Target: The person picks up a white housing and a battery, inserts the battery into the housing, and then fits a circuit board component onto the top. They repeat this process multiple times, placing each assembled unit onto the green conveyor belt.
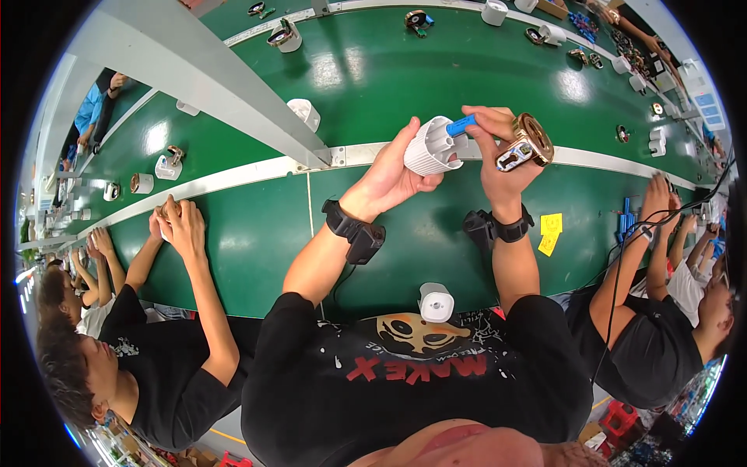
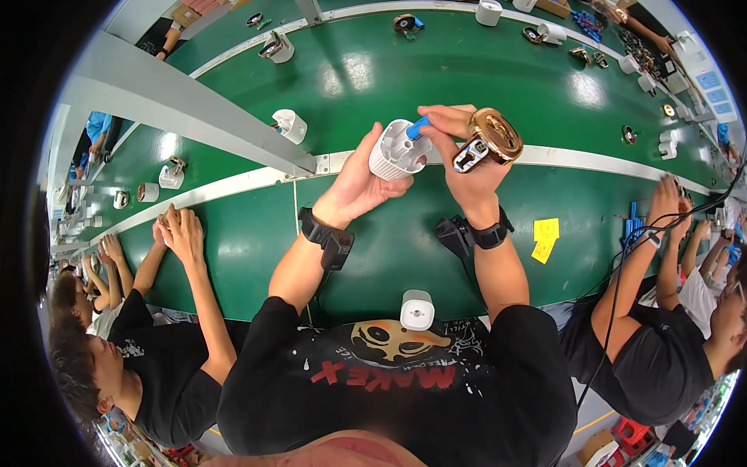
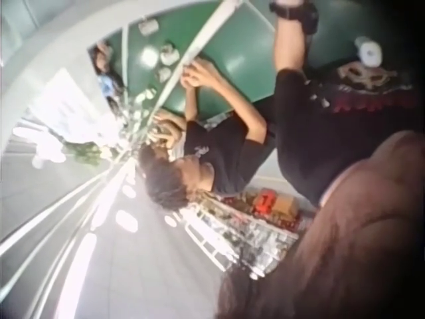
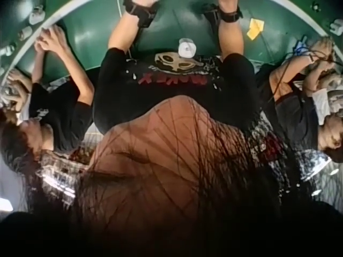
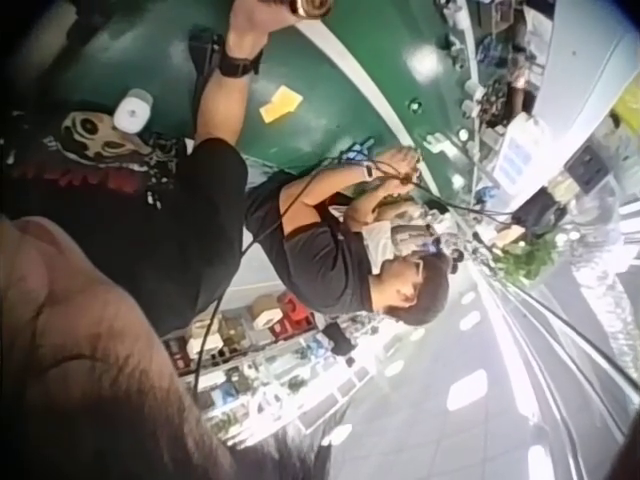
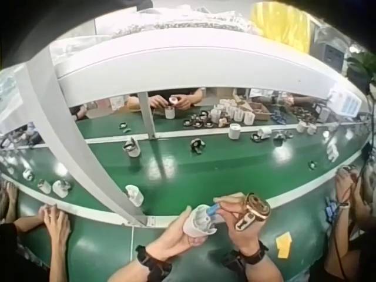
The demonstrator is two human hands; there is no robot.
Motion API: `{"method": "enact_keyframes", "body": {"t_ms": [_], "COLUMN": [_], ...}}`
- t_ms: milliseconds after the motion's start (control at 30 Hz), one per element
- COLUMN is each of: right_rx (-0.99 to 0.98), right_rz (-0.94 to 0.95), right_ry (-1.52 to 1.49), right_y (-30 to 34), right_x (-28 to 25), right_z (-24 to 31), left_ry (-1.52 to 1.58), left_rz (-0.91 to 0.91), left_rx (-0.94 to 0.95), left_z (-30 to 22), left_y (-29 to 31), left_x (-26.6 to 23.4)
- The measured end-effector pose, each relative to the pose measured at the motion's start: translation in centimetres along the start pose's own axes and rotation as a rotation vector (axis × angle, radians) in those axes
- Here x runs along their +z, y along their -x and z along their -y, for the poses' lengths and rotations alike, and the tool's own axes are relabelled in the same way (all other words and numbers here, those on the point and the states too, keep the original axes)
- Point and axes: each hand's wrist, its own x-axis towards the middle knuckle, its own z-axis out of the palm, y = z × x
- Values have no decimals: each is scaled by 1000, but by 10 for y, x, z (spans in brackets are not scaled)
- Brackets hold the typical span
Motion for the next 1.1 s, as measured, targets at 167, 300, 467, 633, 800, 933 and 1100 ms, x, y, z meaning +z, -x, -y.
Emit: {"method": "enact_keyframes", "body": {"t_ms": [167, 300, 467, 633, 800, 933, 1100], "right_rx": [-82, -54, 365, 442, 87, 186, 152], "right_rz": [143, 305, 442, 526, 447, 464, 436], "right_ry": [17, 188, -113, 16, 240, 163, 118], "right_y": [-1, 0, 8, 7, 8, 12, 6], "right_x": [-3, -6, 0, 8, 12, 17, 16], "right_z": [-4, -7, 5, 16, 9, 14, 20], "left_ry": [2, 41, 117, 24, -247, -65, -87], "left_rz": [-18, 0, 90, 203, -120, -220, 88], "left_rx": [-53, -37, -48, 10, 148, 234, 219], "left_z": [-2, -5, -7, -9, -6, 1, -2], "left_y": [3, 2, 3, 2, 2, -1, 1], "left_x": [0, -6, -13, -23, -7, -9, -18]}}
